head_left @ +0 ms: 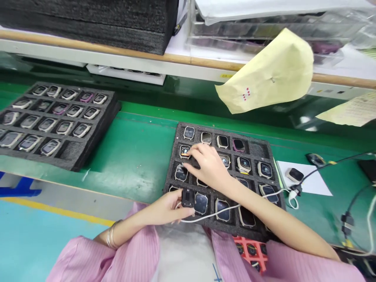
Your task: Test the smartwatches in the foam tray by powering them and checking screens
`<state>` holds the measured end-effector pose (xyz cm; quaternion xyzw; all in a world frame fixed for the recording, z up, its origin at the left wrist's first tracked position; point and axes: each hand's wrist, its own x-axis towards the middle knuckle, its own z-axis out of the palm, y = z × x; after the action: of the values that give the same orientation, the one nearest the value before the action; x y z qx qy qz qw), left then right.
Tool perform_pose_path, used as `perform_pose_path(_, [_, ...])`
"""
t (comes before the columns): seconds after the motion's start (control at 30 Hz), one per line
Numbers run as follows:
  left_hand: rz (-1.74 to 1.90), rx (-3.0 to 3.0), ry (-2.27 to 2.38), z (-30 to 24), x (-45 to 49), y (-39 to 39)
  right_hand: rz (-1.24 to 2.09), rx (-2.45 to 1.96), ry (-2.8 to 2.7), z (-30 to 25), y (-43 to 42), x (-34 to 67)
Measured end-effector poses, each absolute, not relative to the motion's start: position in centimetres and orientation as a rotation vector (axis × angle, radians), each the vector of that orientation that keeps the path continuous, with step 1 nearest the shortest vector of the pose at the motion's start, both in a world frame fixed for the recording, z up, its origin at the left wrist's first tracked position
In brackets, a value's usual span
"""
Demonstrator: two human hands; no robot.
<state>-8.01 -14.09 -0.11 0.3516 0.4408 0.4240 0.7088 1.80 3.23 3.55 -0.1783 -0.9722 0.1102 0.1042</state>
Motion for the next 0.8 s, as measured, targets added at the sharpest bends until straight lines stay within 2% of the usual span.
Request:
perform_pose_path(0.13, [0.948, 0.805, 0.986, -0.4, -7.9, -14.4, 0.328, -0.496, -3.063, 4.0, 1.0, 2.3])
perform_pose_path(0.37, [1.079, 0.731, 1.040, -0.2, -7.6, -14.5, 0.492, -0.475, -2.963, 2.8, 2.1, 2.0])
perform_pose_path(0.53, [1.119, 0.689, 1.015, -0.2, -8.0, -14.2, 1.037, -0.296, -2.696, 5.5, 2.5, 4.7])
perform_pose_path(0.6, [1.124, 0.666, 0.992, -0.3, -8.1, -13.9, 1.141, -0.217, -2.724, 6.3, 1.7, 5.8])
perform_pose_path(0.8, [1.118, 0.767, 1.029, -0.1, -7.9, -13.2, 0.808, -0.045, -2.889, 4.3, 0.4, 7.3])
